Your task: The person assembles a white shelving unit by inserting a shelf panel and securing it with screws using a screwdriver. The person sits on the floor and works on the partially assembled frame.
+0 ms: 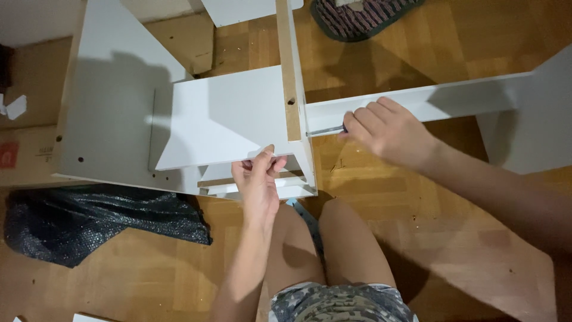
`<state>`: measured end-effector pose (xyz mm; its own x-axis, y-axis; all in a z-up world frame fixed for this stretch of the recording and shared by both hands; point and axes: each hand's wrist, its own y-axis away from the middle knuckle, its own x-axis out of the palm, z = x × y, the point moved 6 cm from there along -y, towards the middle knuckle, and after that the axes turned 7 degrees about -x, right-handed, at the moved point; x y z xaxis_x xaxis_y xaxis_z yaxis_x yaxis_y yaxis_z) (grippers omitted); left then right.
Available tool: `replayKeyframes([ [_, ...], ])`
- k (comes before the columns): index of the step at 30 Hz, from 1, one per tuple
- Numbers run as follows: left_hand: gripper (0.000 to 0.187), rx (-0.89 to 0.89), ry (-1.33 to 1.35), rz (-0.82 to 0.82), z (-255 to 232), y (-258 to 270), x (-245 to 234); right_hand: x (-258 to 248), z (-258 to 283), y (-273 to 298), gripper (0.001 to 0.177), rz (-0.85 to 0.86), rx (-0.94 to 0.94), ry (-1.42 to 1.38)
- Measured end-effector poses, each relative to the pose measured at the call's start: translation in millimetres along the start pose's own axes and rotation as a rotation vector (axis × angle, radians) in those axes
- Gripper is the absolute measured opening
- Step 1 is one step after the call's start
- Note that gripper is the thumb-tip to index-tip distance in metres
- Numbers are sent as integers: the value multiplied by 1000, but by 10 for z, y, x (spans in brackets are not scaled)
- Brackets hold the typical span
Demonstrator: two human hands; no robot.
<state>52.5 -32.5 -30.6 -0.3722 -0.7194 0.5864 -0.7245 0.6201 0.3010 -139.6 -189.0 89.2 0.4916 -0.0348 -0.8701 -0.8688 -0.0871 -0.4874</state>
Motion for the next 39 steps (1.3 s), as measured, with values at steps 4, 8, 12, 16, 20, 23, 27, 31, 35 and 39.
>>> replayKeyframes([
  [4, 38, -25, -4, -3, -57, 28, 83, 53, 22, 32, 30, -90, -107, 238],
  [8, 40, 3, -18, 42, -54, -1, 35, 449, -401, -27, 30, 385, 324, -436],
  [12, 36, -17, -15, 14, -50, 20, 49, 458, -436, -51, 31, 583, 508, -954],
  [16, 34, -8, -25, 23, -71, 28, 61, 371, -339, -22, 31, 393, 382, -823],
  [20, 33, 2, -9, 54, -63, -1, 59, 65, -67, -48, 33, 51, 17, -110],
  [23, 32, -5, -26, 56, -97, 33, 81, 28, 82, -12, 32, -42, -85, 195],
  [27, 32, 1, -59, 53, -49, -10, 54, 148, -59, 21, 33, 83, 39, -3],
  [31, 34, -10, -23, 41, -18, -3, 33, 417, -408, -35, 33, 484, 416, -449],
  [35, 36, -8, -28, 31, -39, 10, 45, 490, -420, -4, 40, 599, 497, -858],
  [39, 37, -39, -56, -15, -71, 24, 76, 323, -280, -38, 34, 362, 312, -567],
])
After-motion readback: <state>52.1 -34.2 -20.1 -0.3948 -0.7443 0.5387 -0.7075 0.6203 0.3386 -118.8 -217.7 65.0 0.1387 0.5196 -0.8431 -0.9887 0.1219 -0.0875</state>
